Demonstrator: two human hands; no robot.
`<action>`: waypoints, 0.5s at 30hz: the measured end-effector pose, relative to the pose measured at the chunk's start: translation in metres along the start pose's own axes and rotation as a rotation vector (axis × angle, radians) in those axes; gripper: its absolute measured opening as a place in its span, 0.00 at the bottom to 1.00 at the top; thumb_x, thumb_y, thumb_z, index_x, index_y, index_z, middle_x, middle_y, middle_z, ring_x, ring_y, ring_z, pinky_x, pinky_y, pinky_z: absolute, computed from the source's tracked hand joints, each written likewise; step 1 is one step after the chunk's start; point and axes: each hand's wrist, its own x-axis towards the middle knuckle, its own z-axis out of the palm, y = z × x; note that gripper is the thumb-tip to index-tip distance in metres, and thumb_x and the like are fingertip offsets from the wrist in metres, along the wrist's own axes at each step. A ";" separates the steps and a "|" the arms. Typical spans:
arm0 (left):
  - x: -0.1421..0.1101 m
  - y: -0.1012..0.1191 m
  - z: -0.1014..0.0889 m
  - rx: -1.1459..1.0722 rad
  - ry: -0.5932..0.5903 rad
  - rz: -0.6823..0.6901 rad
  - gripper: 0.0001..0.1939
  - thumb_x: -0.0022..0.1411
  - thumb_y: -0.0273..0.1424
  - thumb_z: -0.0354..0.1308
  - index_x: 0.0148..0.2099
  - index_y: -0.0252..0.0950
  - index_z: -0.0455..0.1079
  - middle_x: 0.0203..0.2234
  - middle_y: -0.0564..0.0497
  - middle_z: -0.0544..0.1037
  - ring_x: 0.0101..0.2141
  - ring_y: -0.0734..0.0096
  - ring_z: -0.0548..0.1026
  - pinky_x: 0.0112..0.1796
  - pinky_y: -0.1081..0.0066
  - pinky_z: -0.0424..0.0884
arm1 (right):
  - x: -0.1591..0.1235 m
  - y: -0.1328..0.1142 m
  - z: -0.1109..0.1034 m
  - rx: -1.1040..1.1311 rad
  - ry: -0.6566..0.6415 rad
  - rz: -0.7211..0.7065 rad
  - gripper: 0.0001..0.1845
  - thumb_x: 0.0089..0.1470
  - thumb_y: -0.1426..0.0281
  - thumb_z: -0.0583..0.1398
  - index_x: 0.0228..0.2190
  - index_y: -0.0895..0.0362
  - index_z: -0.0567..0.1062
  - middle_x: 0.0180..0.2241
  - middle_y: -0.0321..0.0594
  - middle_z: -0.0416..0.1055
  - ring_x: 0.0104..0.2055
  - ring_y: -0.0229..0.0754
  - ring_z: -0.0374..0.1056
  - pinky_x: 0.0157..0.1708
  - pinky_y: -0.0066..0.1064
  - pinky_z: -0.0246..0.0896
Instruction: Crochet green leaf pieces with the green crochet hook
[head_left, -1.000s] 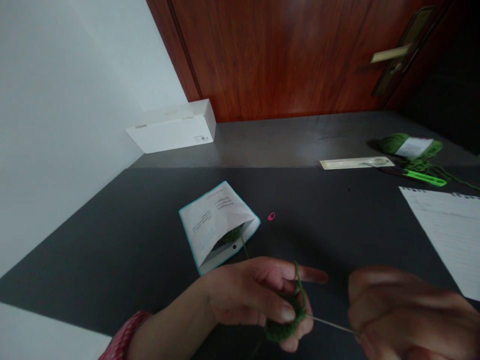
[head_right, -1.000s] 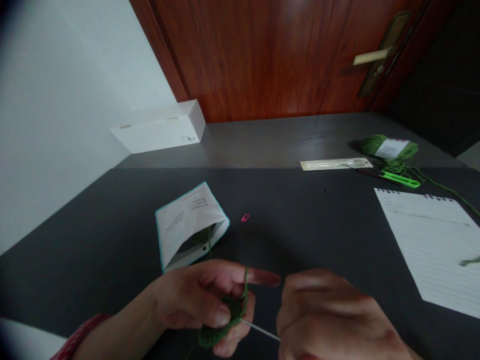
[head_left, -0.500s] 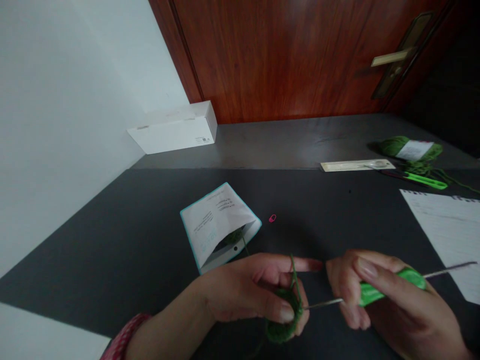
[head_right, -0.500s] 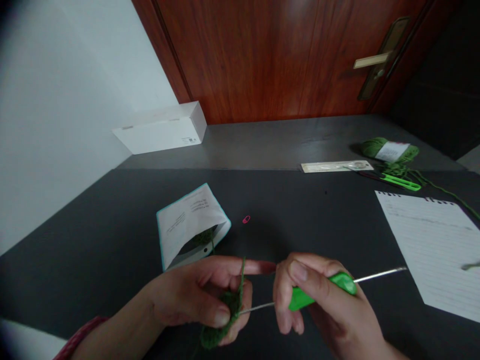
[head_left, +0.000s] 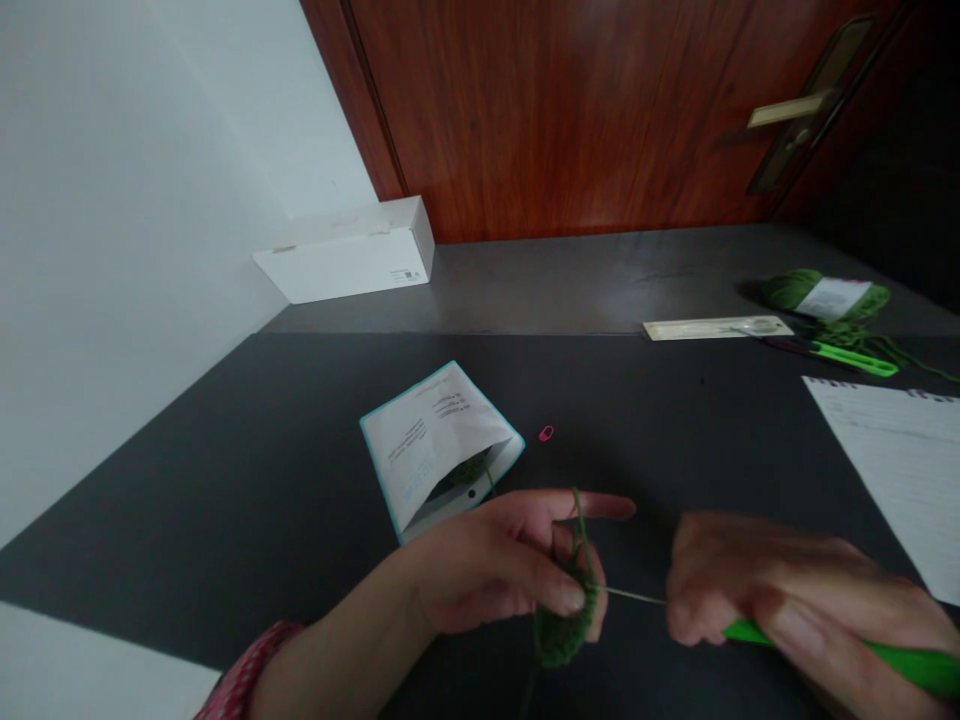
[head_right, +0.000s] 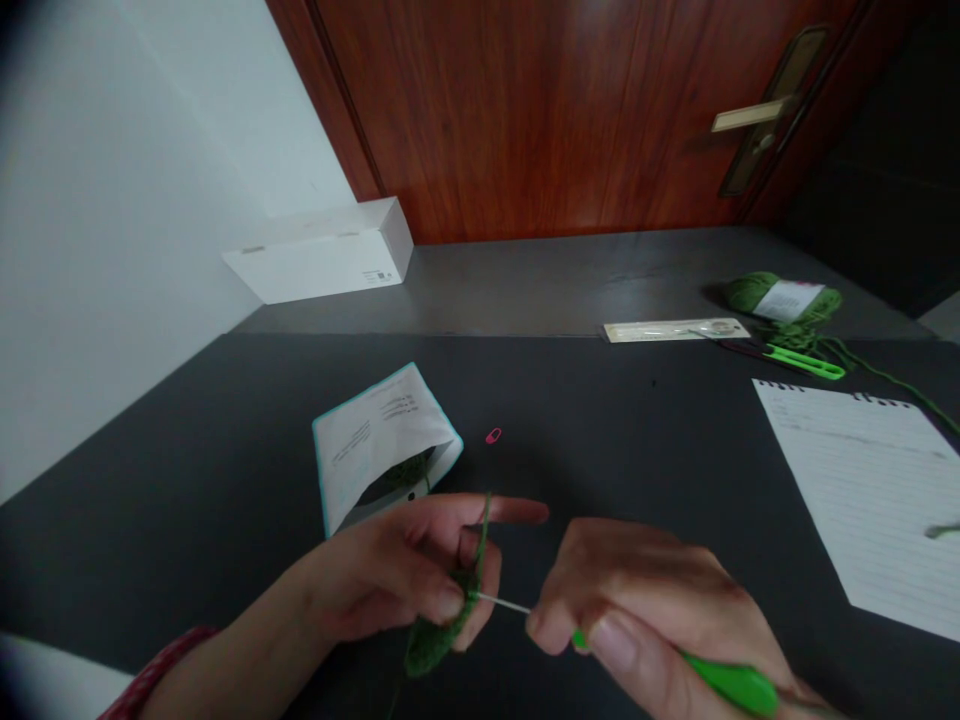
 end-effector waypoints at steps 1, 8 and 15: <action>0.001 0.001 -0.001 -0.008 -0.031 -0.019 0.40 0.48 0.20 0.67 0.63 0.32 0.59 0.29 0.52 0.78 0.28 0.73 0.75 0.28 0.74 0.62 | -0.002 -0.001 -0.004 -0.061 -0.051 -0.072 0.15 0.65 0.64 0.53 0.40 0.55 0.78 0.30 0.43 0.76 0.31 0.45 0.72 0.32 0.35 0.66; 0.004 0.000 0.000 -0.019 -0.154 -0.051 0.39 0.50 0.20 0.64 0.64 0.32 0.57 0.28 0.53 0.76 0.25 0.76 0.73 0.29 0.73 0.59 | -0.006 0.003 -0.006 -0.222 -0.151 -0.268 0.13 0.64 0.63 0.55 0.40 0.54 0.77 0.26 0.41 0.75 0.26 0.42 0.70 0.27 0.34 0.63; 0.005 0.000 0.001 -0.026 -0.193 -0.042 0.39 0.50 0.21 0.65 0.63 0.31 0.58 0.28 0.54 0.75 0.25 0.77 0.72 0.28 0.73 0.59 | -0.004 0.001 -0.005 0.047 -0.115 -0.089 0.16 0.67 0.62 0.50 0.40 0.53 0.75 0.29 0.40 0.74 0.32 0.42 0.71 0.32 0.34 0.64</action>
